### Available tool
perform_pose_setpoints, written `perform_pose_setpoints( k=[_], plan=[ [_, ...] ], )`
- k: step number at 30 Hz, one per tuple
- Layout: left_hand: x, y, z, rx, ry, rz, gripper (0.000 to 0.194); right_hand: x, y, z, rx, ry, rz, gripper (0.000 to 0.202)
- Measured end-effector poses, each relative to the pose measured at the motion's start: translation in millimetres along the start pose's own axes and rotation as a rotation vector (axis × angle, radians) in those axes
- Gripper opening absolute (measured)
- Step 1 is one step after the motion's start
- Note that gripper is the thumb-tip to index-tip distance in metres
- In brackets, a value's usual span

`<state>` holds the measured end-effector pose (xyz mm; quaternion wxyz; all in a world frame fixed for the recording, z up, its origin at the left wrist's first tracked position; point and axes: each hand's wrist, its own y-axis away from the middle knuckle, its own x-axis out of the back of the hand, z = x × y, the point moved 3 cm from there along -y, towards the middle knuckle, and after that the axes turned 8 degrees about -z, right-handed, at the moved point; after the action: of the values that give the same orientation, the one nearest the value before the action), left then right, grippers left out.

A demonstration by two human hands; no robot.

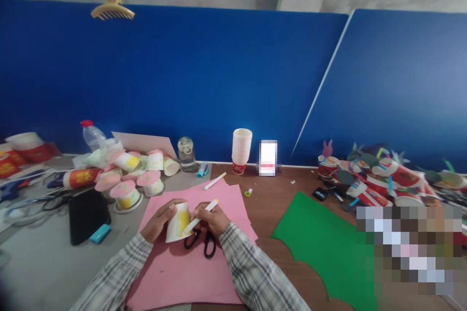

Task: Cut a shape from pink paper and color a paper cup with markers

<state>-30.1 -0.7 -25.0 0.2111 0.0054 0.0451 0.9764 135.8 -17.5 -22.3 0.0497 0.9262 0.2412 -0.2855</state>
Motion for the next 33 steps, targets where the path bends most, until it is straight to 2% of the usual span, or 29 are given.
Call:
perform_pose_setpoints(
  k=[8,13,24,33],
  plan=[
    [-5.2,4,11,-0.022,0.022,0.013,0.057,3,-1,1,0.027,0.02,0.027,0.018],
    [-5.8,4,12,-0.02,0.019,-0.021,0.055,0,0,-1,0.021,0.036,0.039,0.019],
    [-4.7,2,8,-0.031,-0.081,0.023,0.054,3,0,-8,0.083,0.081,0.098,0.019],
    [-6.5,1,11,-0.035,-0.153,0.059,0.056,5,-1,-10,0.1,0.088,0.092,0.019]
  ],
)
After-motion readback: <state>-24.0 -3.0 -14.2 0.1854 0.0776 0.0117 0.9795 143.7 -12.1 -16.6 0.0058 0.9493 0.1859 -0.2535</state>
